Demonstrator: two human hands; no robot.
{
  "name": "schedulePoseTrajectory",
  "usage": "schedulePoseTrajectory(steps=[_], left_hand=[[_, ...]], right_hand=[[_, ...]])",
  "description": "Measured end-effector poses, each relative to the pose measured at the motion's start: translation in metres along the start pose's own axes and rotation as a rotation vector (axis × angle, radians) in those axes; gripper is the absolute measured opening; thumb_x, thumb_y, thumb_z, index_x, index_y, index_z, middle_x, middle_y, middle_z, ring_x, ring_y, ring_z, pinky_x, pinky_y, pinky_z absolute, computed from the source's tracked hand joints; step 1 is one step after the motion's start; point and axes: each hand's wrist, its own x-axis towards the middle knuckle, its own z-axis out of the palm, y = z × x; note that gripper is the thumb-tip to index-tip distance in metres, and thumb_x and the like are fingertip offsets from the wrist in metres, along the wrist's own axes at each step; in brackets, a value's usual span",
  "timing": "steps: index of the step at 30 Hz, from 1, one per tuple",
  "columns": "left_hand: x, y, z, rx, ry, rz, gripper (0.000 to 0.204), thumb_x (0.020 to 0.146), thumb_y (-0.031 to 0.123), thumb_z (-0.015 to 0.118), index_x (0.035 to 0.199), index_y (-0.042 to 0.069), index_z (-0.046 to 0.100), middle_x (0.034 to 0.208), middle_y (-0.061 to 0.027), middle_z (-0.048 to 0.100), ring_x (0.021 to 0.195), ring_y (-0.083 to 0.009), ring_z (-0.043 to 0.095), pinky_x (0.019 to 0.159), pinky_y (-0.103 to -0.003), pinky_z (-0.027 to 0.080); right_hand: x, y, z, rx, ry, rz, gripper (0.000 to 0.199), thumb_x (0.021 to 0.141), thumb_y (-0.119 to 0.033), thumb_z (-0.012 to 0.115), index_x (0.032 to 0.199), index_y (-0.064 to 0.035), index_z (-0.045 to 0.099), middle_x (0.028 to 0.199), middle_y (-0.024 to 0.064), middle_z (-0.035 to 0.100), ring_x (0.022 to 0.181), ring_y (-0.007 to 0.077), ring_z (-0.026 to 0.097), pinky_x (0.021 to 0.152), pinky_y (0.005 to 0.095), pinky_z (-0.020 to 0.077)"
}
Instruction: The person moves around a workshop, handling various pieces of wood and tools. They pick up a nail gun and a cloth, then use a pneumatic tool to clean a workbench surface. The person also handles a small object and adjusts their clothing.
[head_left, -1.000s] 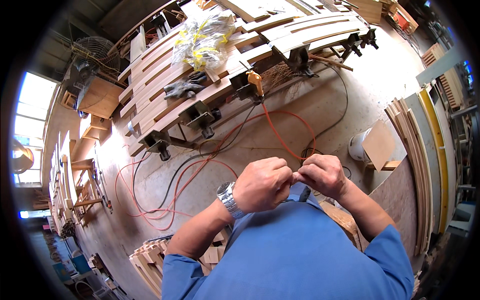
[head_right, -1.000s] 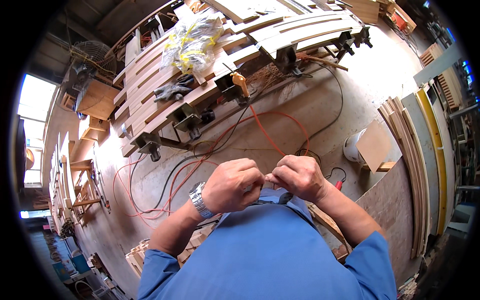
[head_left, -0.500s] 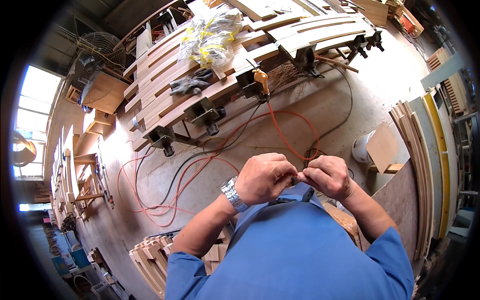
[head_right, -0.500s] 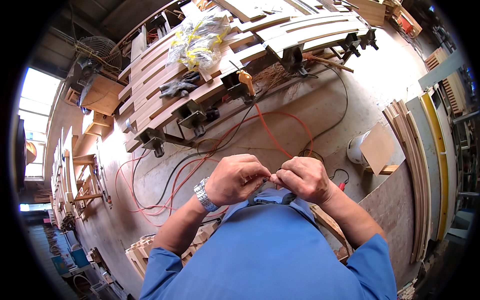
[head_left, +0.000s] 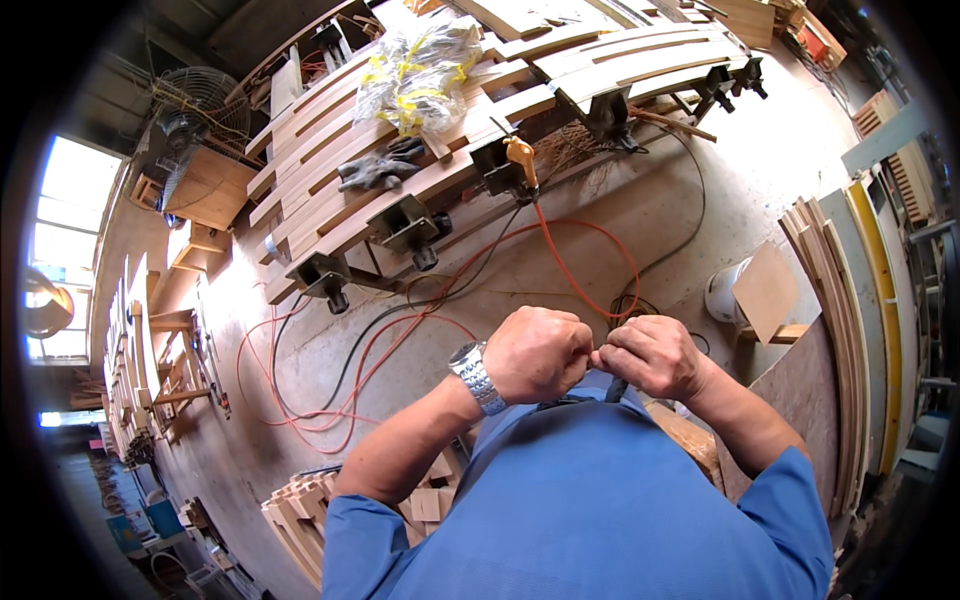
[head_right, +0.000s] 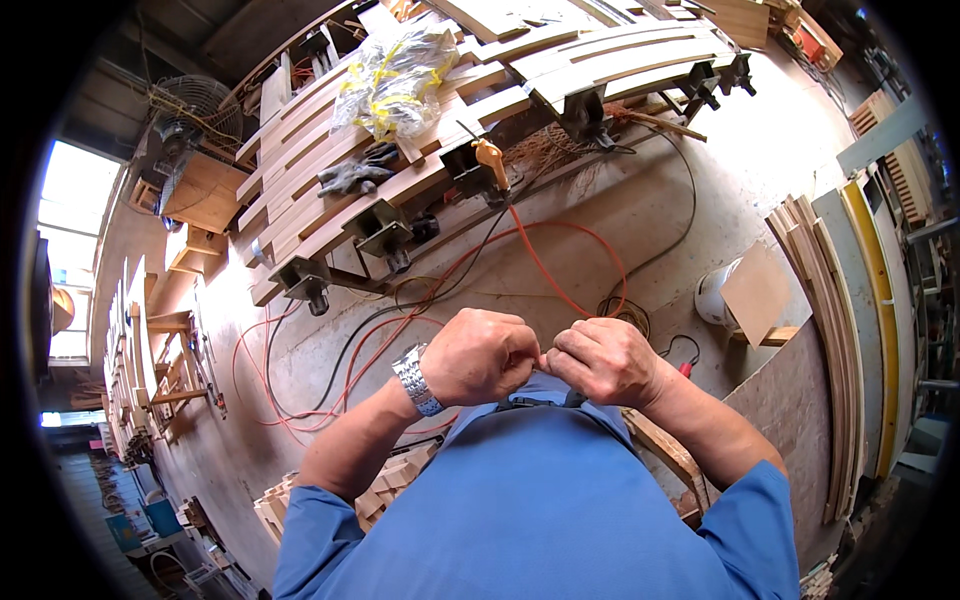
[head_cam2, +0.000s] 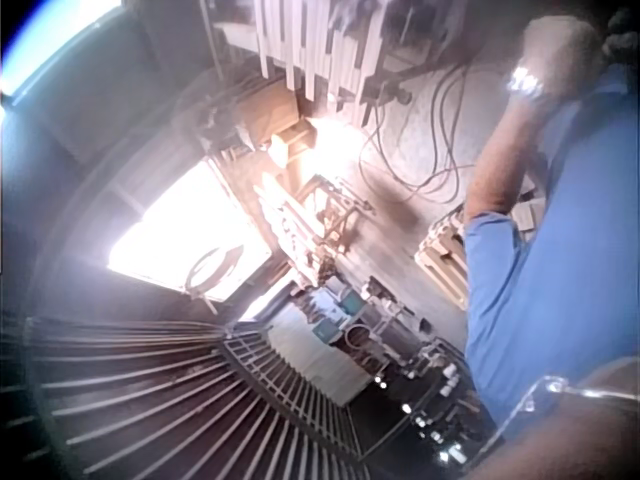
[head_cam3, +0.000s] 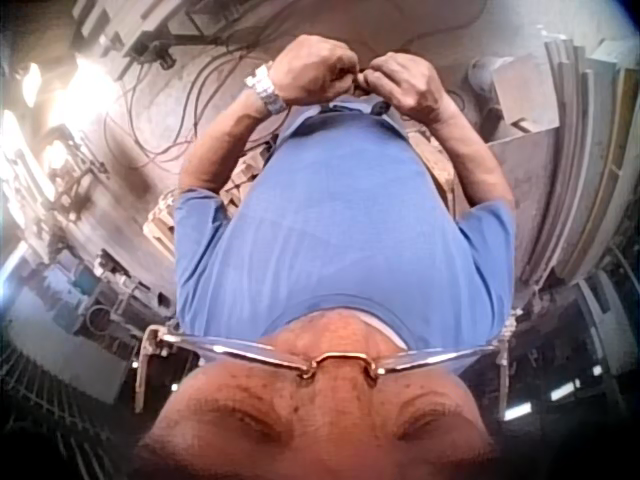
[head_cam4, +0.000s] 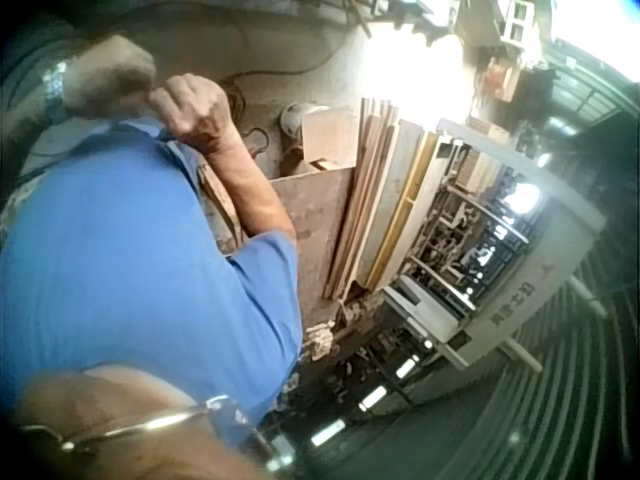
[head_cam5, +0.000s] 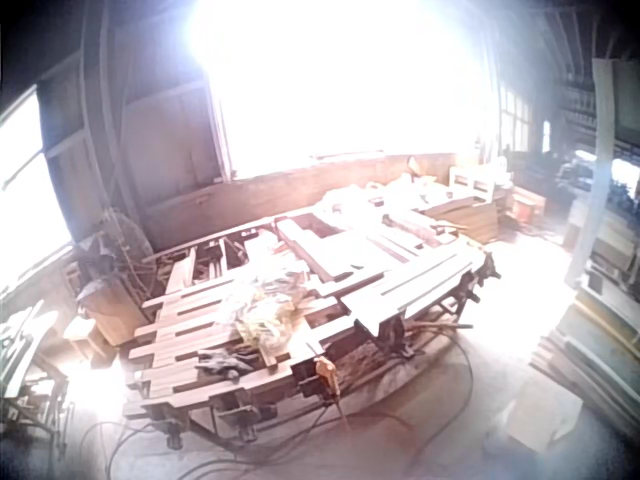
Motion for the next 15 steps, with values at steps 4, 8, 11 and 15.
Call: schedulePoseTrajectory(steps=[4, 8, 11, 15], left_hand=[[-0.003, 0.000, 0.001, -0.095, 0.043, -0.066, 0.005, 0.079, 0.008, 0.068, 0.081, 0.005, 0.071, 0.077, -0.0114, 0.068, 0.068, -0.0281, 0.067, 0.063, -0.037, 0.055], [-0.011, -0.008, 0.005, -0.376, 0.073, -0.293, 0.005, 0.084, 0.008, 0.067, 0.085, 0.003, 0.070, 0.074, -0.0078, 0.067, 0.065, -0.0157, 0.064, 0.061, -0.030, 0.052], [-0.018, -0.019, 0.013, -0.528, 0.174, -0.450, 0.007, 0.088, 0.008, 0.067, 0.090, 0.002, 0.068, 0.073, -0.0029, 0.064, 0.067, -0.0071, 0.060, 0.061, -0.026, 0.049], [-0.033, -0.041, 0.021, -0.404, 0.281, -0.460, 0.009, 0.092, 0.011, 0.069, 0.092, 0.002, 0.067, 0.074, -0.0018, 0.064, 0.068, -0.0059, 0.058, 0.063, -0.025, 0.049]], right_hand=[[0.001, -0.001, 0.000, 0.012, 0.040, 0.009, 0.019, 0.079, -0.012, 0.079, 0.073, -0.0058, 0.062, 0.072, 0.0042, 0.060, 0.060, 0.0171, 0.061, 0.053, 0.0297, 0.0514], [0.005, 0.001, -0.004, 0.056, 0.123, 0.063, 0.018, 0.077, -0.010, 0.082, 0.077, -0.0047, 0.065, 0.072, 0.0050, 0.061, 0.060, 0.0177, 0.063, 0.052, 0.0309, 0.0532], [0.005, 0.005, -0.003, 0.100, 0.157, 0.193, 0.016, 0.078, -0.008, 0.082, 0.082, -0.0035, 0.067, 0.073, 0.0064, 0.062, 0.061, 0.0203, 0.064, 0.053, 0.0324, 0.0550], [-0.009, 0.013, 0.002, 0.128, 0.106, 0.481, 0.014, 0.083, -0.001, 0.076, 0.093, -0.0017, 0.067, 0.078, 0.0112, 0.066, 0.067, 0.0281, 0.067, 0.058, 0.0355, 0.0556]])
